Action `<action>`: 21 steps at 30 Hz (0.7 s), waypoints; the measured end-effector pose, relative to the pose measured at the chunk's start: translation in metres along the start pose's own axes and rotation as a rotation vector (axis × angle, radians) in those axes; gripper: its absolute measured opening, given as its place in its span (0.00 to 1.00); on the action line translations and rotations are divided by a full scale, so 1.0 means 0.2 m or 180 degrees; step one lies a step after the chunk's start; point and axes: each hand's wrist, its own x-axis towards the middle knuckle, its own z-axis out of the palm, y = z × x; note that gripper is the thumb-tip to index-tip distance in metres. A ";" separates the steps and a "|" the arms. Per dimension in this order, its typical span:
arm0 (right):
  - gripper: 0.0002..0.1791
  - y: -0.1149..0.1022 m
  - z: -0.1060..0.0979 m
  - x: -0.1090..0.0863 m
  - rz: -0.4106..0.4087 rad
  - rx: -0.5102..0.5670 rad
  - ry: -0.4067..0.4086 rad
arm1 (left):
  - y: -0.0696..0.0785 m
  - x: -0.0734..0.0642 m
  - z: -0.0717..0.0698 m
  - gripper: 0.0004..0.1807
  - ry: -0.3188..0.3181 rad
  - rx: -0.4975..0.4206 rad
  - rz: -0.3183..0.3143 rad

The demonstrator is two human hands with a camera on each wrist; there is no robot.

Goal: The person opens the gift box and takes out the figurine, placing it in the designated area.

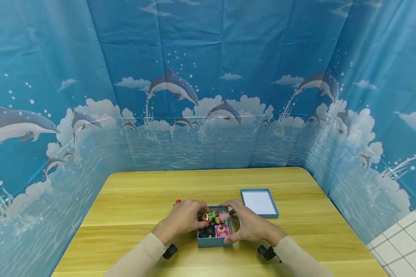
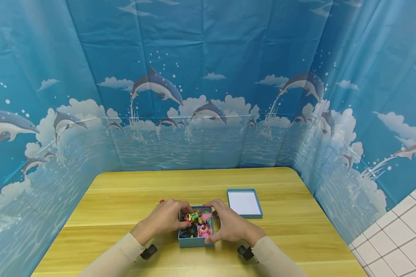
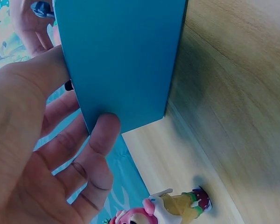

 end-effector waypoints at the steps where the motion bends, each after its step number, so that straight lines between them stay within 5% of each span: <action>1: 0.61 0.00 0.00 0.00 0.0002 -0.0006 0.0004 | 0.00 0.00 0.00 0.16 0.0000 -0.0004 -0.0004; 21: 0.62 0.00 0.00 0.00 -0.0032 -0.0029 0.0023 | -0.03 0.00 0.00 0.17 0.0205 -0.0229 0.0036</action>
